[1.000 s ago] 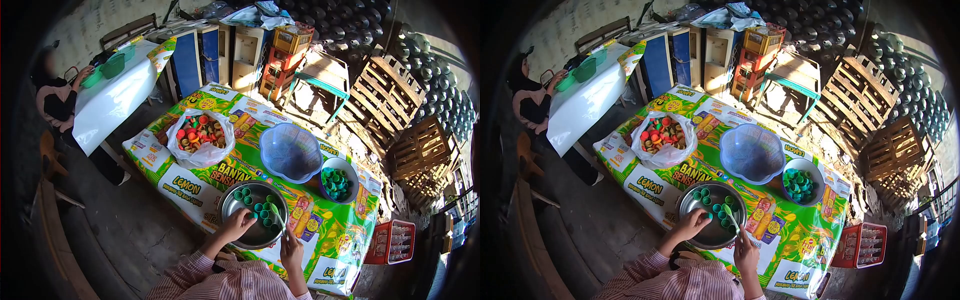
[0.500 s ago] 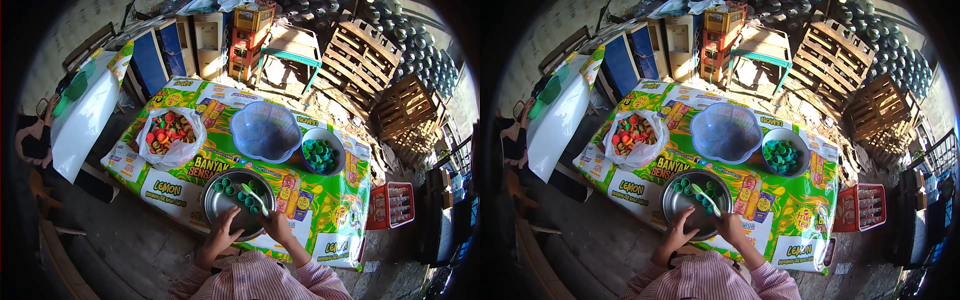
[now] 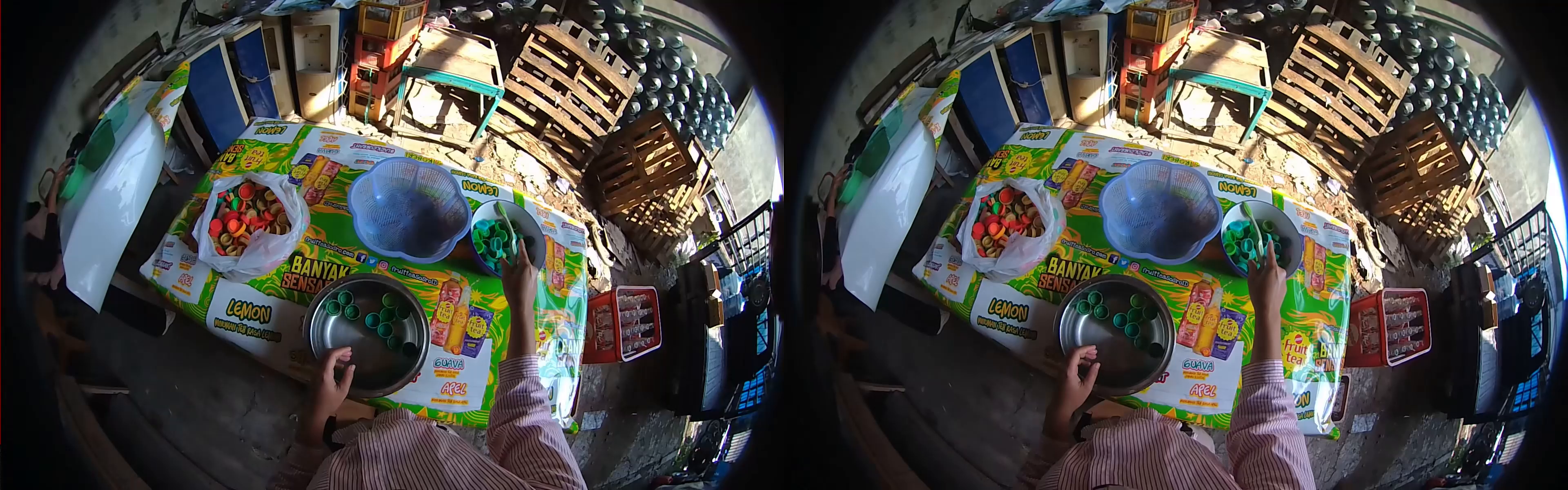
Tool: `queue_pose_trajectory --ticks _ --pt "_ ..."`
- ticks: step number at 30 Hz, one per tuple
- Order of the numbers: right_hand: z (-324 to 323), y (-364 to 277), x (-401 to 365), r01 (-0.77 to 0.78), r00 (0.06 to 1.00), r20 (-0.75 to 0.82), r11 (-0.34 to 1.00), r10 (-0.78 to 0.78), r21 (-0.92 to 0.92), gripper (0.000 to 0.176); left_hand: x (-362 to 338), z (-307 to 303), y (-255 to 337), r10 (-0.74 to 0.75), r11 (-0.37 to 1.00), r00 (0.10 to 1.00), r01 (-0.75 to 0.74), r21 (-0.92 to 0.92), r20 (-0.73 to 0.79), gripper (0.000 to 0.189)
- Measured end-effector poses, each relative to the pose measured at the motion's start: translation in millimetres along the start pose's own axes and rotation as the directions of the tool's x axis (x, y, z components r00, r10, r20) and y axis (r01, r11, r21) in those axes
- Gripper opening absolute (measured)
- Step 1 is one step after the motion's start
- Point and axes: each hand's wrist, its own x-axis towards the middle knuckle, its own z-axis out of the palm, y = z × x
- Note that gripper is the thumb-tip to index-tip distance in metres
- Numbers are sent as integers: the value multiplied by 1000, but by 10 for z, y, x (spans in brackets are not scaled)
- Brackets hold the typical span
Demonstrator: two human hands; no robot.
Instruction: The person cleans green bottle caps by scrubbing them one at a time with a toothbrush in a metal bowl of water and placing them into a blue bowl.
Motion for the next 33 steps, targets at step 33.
queue_pose_trajectory --ticks 33 --pt "-690 -800 -2114 -329 905 388 861 171 387 10 394 117 3 126 774 882 -374 512 453 7"
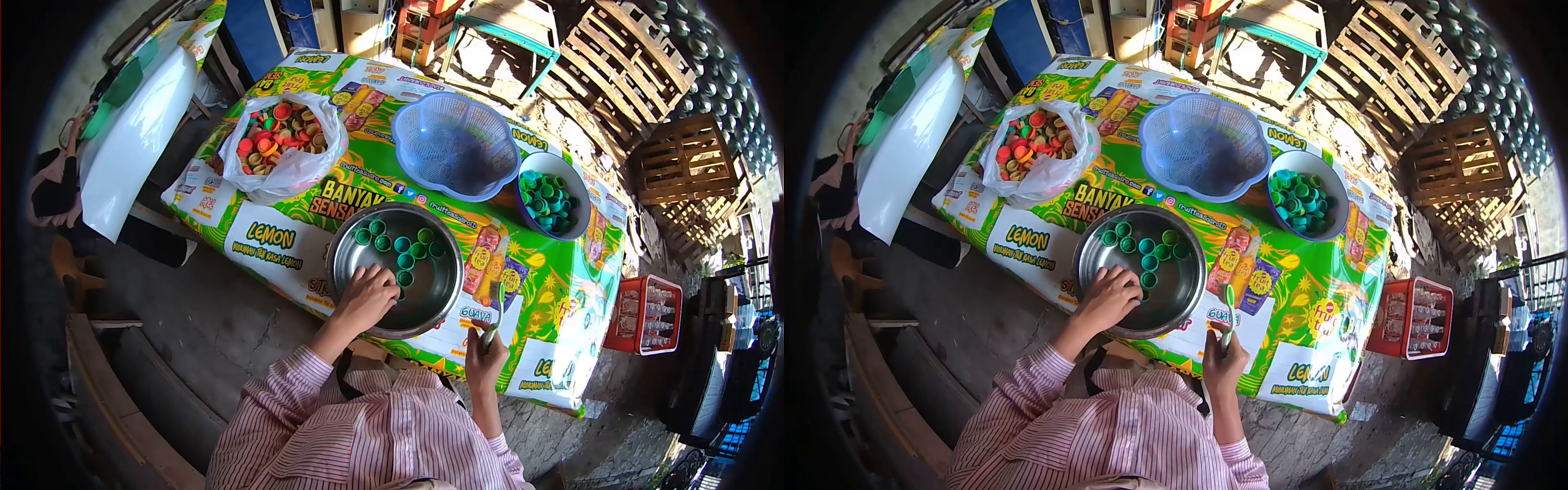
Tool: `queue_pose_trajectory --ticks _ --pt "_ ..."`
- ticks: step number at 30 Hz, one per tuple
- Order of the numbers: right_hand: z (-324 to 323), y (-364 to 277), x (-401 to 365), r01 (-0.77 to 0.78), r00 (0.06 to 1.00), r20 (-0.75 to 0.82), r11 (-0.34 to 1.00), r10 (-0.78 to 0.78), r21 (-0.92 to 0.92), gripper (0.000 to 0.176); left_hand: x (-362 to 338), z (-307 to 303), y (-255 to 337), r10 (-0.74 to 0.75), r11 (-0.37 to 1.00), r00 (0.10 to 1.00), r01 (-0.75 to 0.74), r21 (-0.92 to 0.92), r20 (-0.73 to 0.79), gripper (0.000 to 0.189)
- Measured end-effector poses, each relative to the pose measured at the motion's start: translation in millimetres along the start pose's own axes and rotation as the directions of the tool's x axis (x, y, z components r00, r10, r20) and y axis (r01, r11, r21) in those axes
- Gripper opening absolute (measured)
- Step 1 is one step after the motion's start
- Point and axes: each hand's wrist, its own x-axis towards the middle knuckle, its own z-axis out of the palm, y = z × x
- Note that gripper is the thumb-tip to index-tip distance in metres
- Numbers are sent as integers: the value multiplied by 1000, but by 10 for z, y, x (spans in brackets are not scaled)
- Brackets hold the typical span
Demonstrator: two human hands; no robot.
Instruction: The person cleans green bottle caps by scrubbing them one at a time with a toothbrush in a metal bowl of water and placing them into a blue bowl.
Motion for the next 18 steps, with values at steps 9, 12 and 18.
queue_pose_trajectory --ticks 9,12,18 --pt "144 -40 6 93 981 168 996 -91 -3 9 -87 51 -142 -124 991 987 129 37 -106 11" --pt "156 -169 20 130 967 223 991 -126 -3 11 -119 46 -112 -192 981 970 189 -34 -146 26" --pt "232 -278 61 140 954 263 989 -147 44 12 -75 -85 -119 -199 921 959 112 -373 -203 45"
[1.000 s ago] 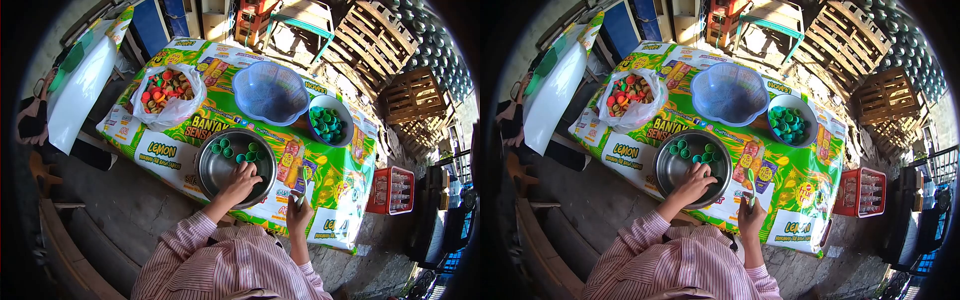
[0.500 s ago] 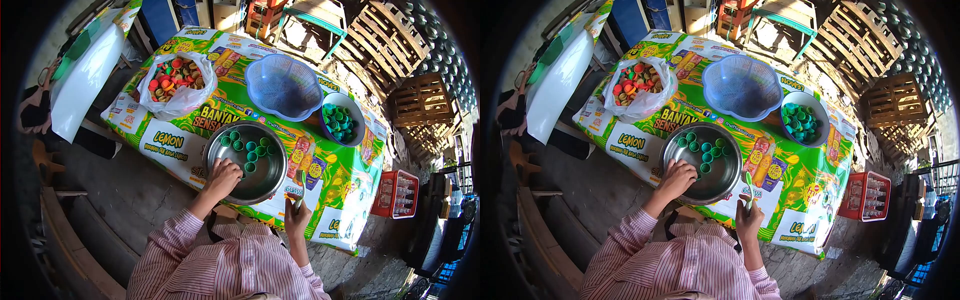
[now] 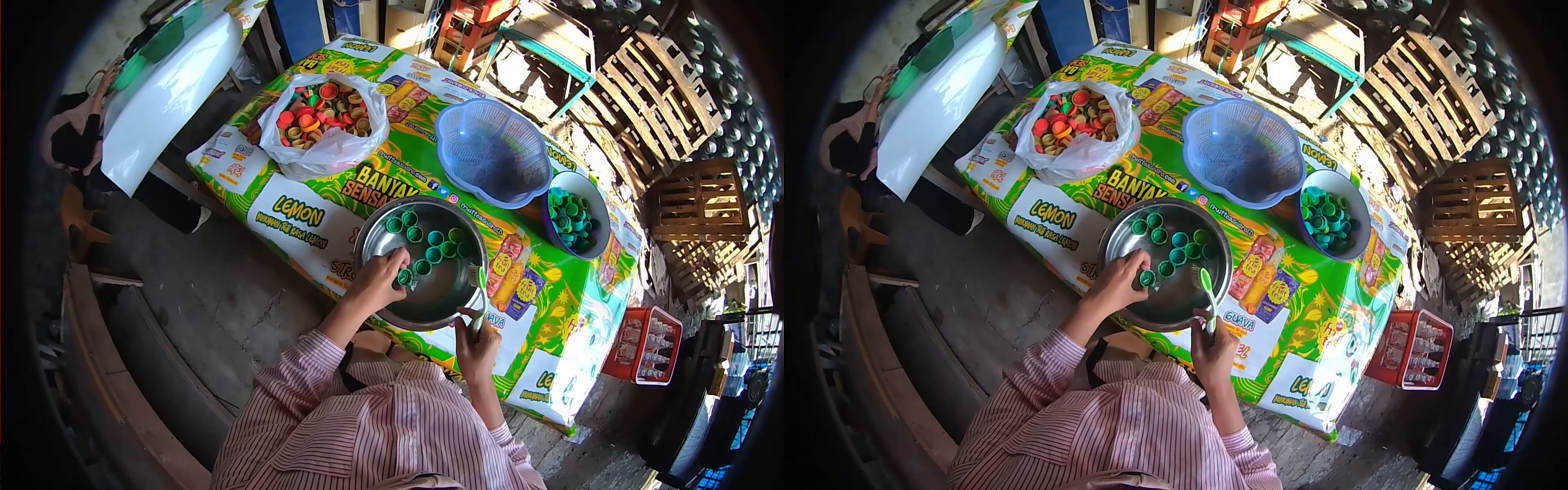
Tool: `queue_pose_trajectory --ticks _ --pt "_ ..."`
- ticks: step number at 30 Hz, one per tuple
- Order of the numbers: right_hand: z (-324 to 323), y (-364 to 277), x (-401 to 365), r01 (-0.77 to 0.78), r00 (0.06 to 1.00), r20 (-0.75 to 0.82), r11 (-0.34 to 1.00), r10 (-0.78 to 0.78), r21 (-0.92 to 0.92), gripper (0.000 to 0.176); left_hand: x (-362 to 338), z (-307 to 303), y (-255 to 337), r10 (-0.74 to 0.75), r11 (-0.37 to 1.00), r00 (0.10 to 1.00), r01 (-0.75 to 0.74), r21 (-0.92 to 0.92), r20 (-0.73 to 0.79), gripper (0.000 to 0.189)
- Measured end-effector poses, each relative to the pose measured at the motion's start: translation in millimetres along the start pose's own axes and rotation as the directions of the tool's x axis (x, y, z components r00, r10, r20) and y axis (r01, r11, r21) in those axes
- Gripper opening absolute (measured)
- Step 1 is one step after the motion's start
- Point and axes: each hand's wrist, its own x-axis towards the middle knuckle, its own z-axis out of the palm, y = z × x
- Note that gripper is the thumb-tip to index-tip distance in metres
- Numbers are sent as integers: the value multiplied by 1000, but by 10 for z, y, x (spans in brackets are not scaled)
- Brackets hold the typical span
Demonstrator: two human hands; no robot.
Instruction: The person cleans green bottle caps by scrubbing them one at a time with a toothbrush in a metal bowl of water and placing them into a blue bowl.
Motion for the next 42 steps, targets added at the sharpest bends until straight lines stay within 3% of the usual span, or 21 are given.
queue_pose_trajectory --ticks 3,8,12,13,14,16,18,19,23,26,28,30,32,34,38,40,41,42 --pt "17 -13 38 36 999 -5 999 -36 -23 12 -8 -29 -8 -40 999 998 41 -17 49 43" --pt "27 -26 62 -18 999 48 1000 17 19 22 19 -86 -49 30 999 999 -30 -16 -15 47" --pt "47 84 67 24 991 131 998 -16 -62 38 64 -102 -32 12 998 998 -16 -58 -64 54" --pt "109 190 74 108 990 98 992 -102 -62 40 63 -114 -8 12 998 998 -15 -55 -63 54" --pt "144 253 69 191 980 65 980 -187 -64 41 58 -133 29 -7 999 998 3 -50 -67 62" --pt "134 182 72 183 977 124 980 -172 -80 45 82 -176 101 -24 999 997 21 -44 -76 69" --pt "114 25 23 285 942 262 915 -212 -285 47 93 -192 154 -71 995 996 67 -74 -52 85" --pt "117 -29 12 283 932 328 875 -155 -392 48 88 -176 163 -66 996 994 60 -71 -84 91" --pt "181 201 99 269 959 191 878 -208 -395 51 84 -156 169 -167 985 985 165 -46 -37 100" --pt "132 41 73 340 927 302 837 -222 -429 51 83 -163 167 -205 973 979 205 -101 14 108" --pt "176 137 67 340 928 293 841 -228 -422 51 94 -192 210 -217 966 976 215 -144 -1 111" --pt "182 182 113 240 969 142 908 -203 -343 50 92 -175 181 -208 969 978 204 -142 -13 111" --pt "183 114 74 225 973 134 916 -190 -333 49 83 -178 174 -200 971 980 195 -136 -21 111" --pt "179 56 14 252 955 228 921 -187 -297 48 80 -186 186 -172 966 983 154 -207 -67 111" --pt "151 151 72 122 988 126 952 -89 -280 46 44 -133 82 -196 956 979 177 -233 -62 105" --pt "134 96 38 172 981 132 954 -143 -246 46 10 -102 29 -150 934 977 90 -347 -149 92" --pt "130 96 13 185 979 131 958 -159 -220 47 0 -101 6 -211 890 974 159 -428 -78 63" --pt "127 102 3 200 976 128 960 -178 -194 48 -3 -88 -35 -210 891 974 156 -426 -83 63"
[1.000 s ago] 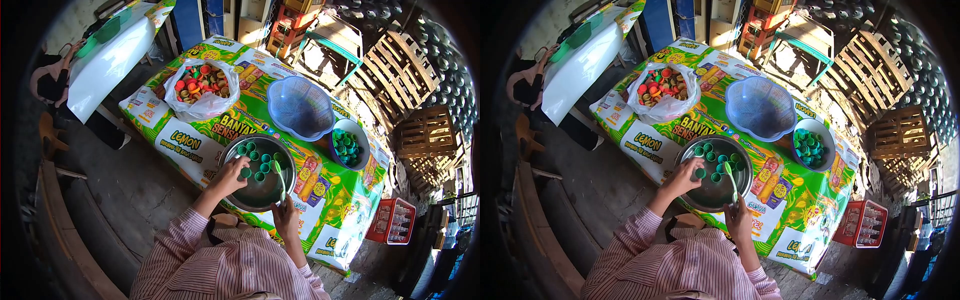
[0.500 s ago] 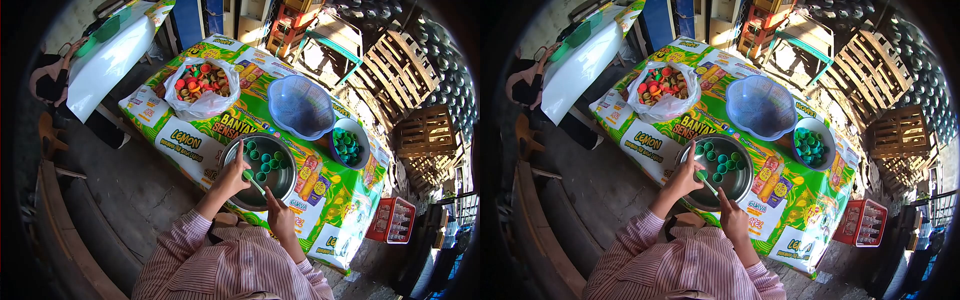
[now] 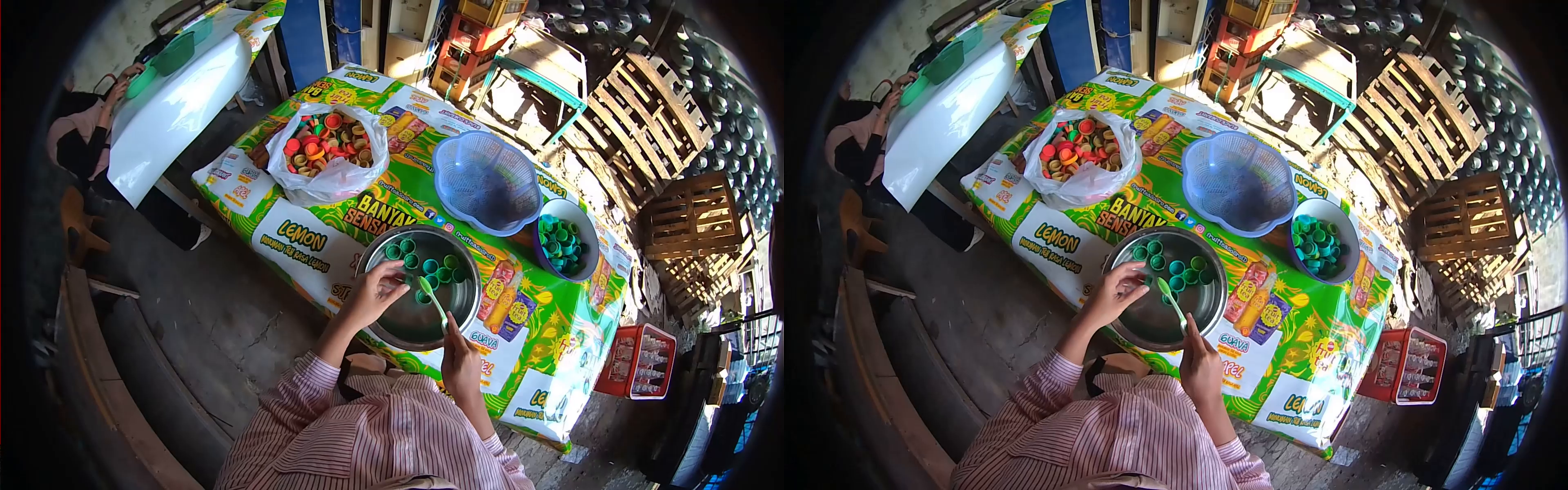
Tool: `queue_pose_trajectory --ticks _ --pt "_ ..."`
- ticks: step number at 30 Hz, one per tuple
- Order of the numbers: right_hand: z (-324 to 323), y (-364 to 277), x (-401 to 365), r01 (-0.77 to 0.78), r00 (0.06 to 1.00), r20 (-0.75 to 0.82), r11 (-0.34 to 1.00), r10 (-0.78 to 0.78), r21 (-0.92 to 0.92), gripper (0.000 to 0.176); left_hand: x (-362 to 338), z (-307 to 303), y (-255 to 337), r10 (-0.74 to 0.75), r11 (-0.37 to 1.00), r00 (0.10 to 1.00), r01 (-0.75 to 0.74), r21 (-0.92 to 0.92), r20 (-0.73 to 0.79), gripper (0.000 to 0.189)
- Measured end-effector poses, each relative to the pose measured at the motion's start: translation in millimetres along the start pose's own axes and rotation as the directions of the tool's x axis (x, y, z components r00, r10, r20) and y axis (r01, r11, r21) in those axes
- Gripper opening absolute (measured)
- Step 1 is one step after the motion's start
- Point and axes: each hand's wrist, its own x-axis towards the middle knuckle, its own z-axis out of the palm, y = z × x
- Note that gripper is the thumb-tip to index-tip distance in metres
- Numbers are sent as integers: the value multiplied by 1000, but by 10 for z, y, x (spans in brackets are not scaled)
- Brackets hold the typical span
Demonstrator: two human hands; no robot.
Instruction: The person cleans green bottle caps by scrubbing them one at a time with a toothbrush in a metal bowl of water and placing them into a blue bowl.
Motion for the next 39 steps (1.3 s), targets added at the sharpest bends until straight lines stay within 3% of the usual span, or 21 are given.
queue_pose_trajectory --ticks 2,3,6,10,12,14,16,20,21,24,26,30,33,36,38,39 --pt "-16 -8 3 1 1000 -10 1000 -1 17 50 -1 -1 -104 -141 905 986 167 -392 94 39" --pt "-49 -40 2 -3 1000 19 1000 3 -3 50 -22 -14 -46 -171 874 978 208 -439 122 27" --pt "-66 -77 15 -19 996 92 1000 21 -23 48 -32 -35 -81 -191 835 969 244 -493 157 28" --pt "-30 -39 66 10 996 95 999 -6 -35 43 -32 -17 -111 -228 886 960 273 -375 160 27" --pt "-69 -23 106 -69 994 84 996 74 -63 44 -28 2 -148 -247 875 958 285 -392 145 27" --pt "-29 -66 88 30 997 74 999 -28 -14 44 -29 41 -161 -264 862 954 298 -411 140 28" --pt "-24 -106 64 0 992 129 998 7 -61 44 -30 74 -100 -270 880 960 280 -383 79 29" --pt "-23 -93 99 40 997 63 998 -36 -55 43 -43 106 -197 -293 844 953 295 -449 75 30" --pt "-36 -124 64 30 992 124 993 -16 -115 43 -42 106 -198 -287 846 955 289 -447 74 30" --pt "3 -47 81 58 997 54 995 -53 -87 43 -34 115 -234 -289 827 956 279 -488 55 31" --pt "-27 -61 80 65 997 40 996 -63 -63 44 -37 103 -283 -280 802 945 327 -499 169 30" --pt "0 -65 44 41 994 107 993 -30 -107 45 -51 123 -254 -285 721 945 320 -614 158 30" --pt "-1 -62 45 61 997 46 998 -61 7 44 -111 122 -192 -289 696 932 360 -621 216 29" --pt "-3 -97 38 -20 995 95 1000 20 5 43 -114 104 5 -218 635 958 282 -719 184 30" --pt "-12 -113 65 -57 994 94 995 50 76 42 -121 75 17 -140 629 957 285 -723 255 33" --pt "-7 -109 63 -66 994 100 989 53 131 42 -134 82 38 -91 706 968 228 -670 233 32"
